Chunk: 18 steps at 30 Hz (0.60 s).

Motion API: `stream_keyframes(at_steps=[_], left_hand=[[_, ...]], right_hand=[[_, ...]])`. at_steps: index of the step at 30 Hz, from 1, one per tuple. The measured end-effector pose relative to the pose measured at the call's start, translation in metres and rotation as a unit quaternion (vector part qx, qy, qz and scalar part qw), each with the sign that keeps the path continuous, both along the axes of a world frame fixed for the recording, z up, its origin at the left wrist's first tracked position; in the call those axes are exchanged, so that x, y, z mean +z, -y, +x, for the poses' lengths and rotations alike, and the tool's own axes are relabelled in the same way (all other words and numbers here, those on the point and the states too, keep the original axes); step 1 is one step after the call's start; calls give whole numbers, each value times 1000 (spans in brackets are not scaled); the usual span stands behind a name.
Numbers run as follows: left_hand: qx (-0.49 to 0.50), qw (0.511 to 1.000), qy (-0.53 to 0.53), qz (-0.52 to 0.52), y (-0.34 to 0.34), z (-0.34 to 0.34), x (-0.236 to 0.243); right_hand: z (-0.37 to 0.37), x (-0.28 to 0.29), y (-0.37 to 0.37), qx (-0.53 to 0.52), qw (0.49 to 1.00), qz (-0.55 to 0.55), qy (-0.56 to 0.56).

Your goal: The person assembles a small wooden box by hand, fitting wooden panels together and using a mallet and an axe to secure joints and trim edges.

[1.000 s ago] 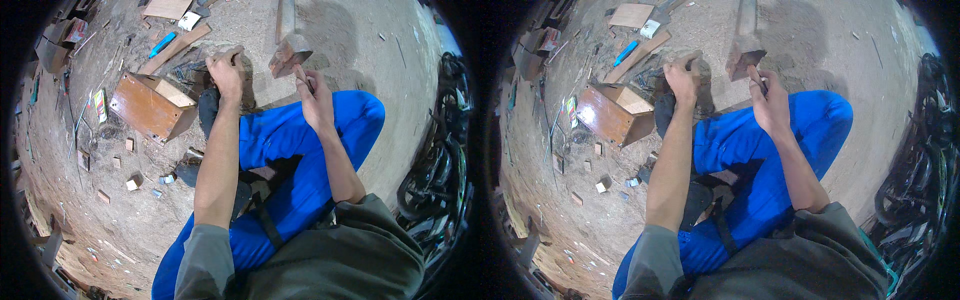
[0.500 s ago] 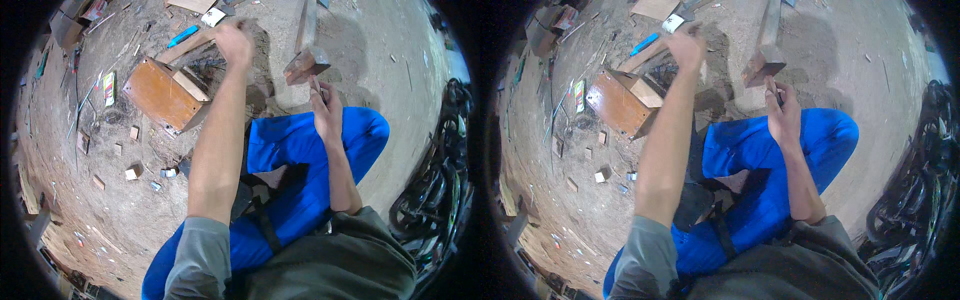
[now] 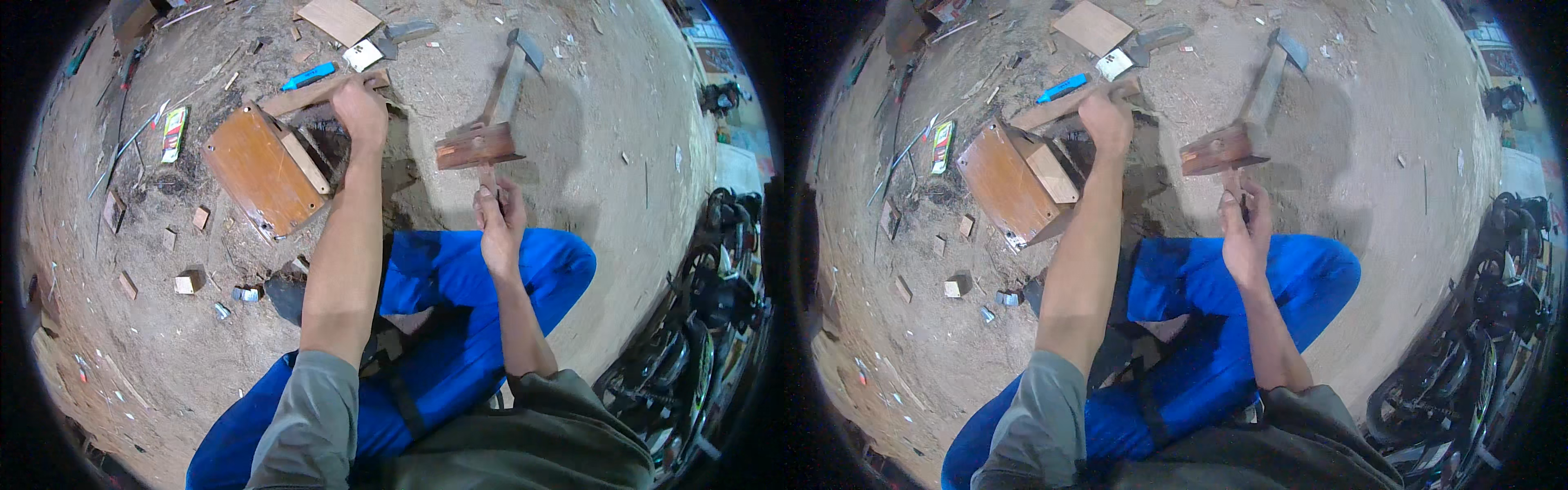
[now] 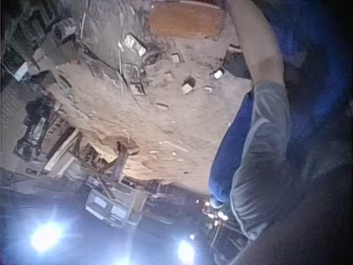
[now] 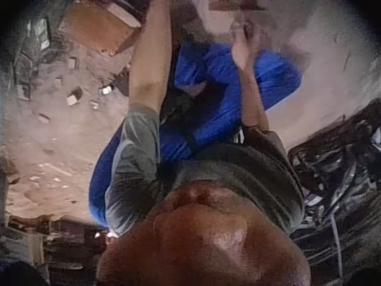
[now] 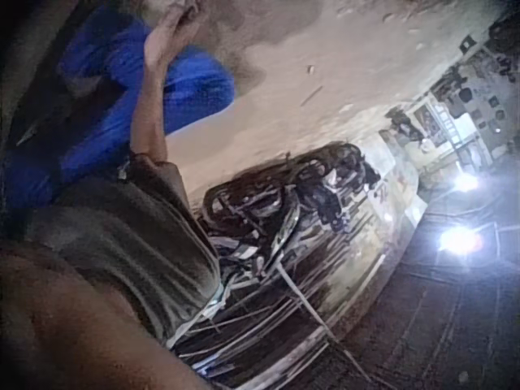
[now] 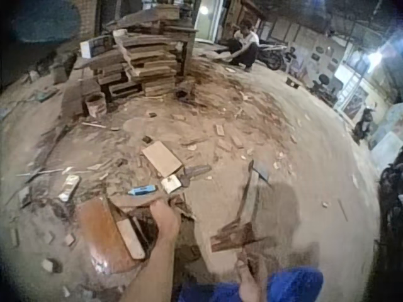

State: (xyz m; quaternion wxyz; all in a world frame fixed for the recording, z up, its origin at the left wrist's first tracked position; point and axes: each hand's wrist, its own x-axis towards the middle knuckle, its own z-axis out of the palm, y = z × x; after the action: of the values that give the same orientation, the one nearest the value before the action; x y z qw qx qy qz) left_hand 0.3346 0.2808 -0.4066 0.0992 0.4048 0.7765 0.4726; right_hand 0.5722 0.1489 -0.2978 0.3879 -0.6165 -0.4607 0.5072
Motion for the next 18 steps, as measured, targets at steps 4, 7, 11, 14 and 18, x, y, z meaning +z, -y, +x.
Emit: stream_keyframes(at_steps=[4, 7, 11, 14, 18], left_hand=[[2, 998, -56, 30, -6, -8, -6], [46, 992, -107, 53, -6, -9, -12], [72, 991, -101, 58, -9, -11, -18], [60, 994, -86, 37, -9, -14, -22], [48, 995, -78, 45, -7, -17, -24]], right_hand=[[-16, -5, -14, 40, 999, 16, -16], [-24, -8, -24, 54, 998, 23, -18], [-36, -11, -46, 81, 995, 33, -37], [-50, -14, -70, 82, 995, 49, 32], [-73, -19, -103, 111, 970, 160, 144]])
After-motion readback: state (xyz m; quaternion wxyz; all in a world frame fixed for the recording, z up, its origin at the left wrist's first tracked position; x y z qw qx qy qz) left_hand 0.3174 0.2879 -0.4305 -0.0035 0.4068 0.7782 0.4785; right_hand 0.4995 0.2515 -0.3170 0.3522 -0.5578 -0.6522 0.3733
